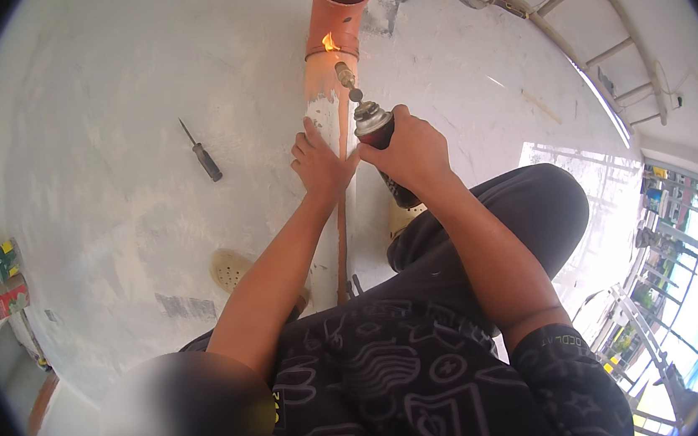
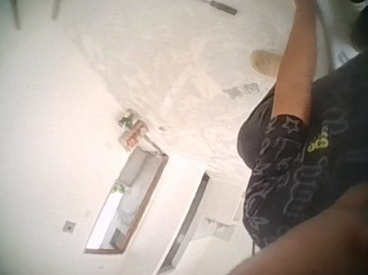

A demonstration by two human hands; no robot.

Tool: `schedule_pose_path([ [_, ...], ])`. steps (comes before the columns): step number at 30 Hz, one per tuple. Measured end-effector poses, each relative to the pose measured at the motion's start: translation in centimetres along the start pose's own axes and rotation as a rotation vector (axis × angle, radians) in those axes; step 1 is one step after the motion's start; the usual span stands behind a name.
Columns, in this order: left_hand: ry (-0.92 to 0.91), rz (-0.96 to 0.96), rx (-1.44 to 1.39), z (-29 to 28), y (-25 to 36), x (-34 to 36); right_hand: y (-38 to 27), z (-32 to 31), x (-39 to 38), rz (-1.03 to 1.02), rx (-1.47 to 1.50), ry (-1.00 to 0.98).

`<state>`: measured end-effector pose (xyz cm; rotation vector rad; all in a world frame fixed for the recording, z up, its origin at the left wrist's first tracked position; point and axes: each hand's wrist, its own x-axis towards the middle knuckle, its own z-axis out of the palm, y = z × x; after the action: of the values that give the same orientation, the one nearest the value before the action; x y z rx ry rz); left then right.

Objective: The person uses a blowtorch to heat a white PVC pipe with an orange elbow fitting. After heating, the person uses a screwdriver to scrape the softened surface of the pipe.

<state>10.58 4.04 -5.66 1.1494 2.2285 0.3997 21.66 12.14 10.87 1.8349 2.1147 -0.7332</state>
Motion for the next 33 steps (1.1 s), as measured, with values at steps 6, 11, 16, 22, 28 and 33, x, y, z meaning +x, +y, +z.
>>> schedule_pose_path([
  [6, -0.017, -0.049, -0.081, 0.6, -1.4, 0.8, 0.0, 0.1, -0.2, -0.032, 0.007, 0.050],
  [11, -0.028, -0.054, -0.155, 0.5, -1.8, 1.1, 0.0, 0.3, -0.3, -0.059, -0.006, 0.083],
  [16, -0.020, 0.021, -0.270, 0.2, -4.0, 1.9, 0.4, 0.5, -0.3, -0.012, -0.009, 0.062],
  [22, -0.076, 0.053, -0.378, 0.2, -5.8, 2.6, 0.7, 1.2, 0.0, 0.014, -0.003, 0.042],
  [28, -0.077, 0.080, -0.412, 0.1, -5.8, 2.8, 0.7, 1.5, 0.8, -0.006, -0.002, 0.087],
  [33, -0.071, 0.070, -0.409, 0.2, -6.0, 2.8, 1.4, 2.0, 1.5, -0.007, 0.016, 0.121],
])
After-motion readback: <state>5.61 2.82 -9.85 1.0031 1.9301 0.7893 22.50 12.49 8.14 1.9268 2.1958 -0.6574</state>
